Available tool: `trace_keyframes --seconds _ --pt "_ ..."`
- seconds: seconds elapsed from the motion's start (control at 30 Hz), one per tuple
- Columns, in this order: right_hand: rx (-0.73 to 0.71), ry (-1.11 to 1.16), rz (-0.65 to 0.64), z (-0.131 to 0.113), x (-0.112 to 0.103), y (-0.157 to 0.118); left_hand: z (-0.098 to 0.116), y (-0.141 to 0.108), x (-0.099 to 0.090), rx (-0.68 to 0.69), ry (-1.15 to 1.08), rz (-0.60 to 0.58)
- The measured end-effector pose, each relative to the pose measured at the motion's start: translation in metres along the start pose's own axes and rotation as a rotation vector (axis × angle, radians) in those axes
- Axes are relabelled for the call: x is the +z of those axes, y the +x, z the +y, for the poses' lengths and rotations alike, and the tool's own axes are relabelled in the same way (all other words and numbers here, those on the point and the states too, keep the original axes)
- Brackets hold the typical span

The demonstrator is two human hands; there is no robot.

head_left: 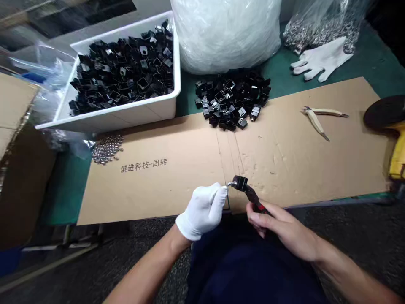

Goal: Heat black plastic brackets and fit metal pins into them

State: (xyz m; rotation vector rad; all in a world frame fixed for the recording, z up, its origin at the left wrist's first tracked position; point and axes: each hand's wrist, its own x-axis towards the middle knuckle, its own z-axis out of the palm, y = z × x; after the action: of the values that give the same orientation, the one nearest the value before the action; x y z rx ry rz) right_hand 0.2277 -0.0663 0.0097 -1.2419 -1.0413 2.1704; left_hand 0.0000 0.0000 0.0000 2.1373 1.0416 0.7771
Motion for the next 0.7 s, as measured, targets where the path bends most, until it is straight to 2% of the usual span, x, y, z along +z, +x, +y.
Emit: trace_keyframes --seconds 0.2,0.37,0.43,0.57,0.7 --pt "-0.001 -0.105 -0.085 -0.009 -0.015 -0.001 0.002 -0.007 -0.005 -0.028 -0.027 -0.103" --pt "-0.011 -0.104 -0.080 -0.008 -0.015 0.001 0.004 -0.009 -0.007 -0.097 -0.055 -0.143" --pt "-0.016 0.035 -0.100 -0.002 -0.010 0.002 0.006 -0.010 -0.006 -0.115 -0.078 -0.155" --pt "0.037 0.494 -0.143 0.015 0.008 0.003 0.012 -0.014 0.004 -0.202 -0.147 -0.102" --pt "0.020 0.697 -0.119 0.028 0.025 0.004 0.020 -0.019 0.014 -0.316 -0.201 -0.063"
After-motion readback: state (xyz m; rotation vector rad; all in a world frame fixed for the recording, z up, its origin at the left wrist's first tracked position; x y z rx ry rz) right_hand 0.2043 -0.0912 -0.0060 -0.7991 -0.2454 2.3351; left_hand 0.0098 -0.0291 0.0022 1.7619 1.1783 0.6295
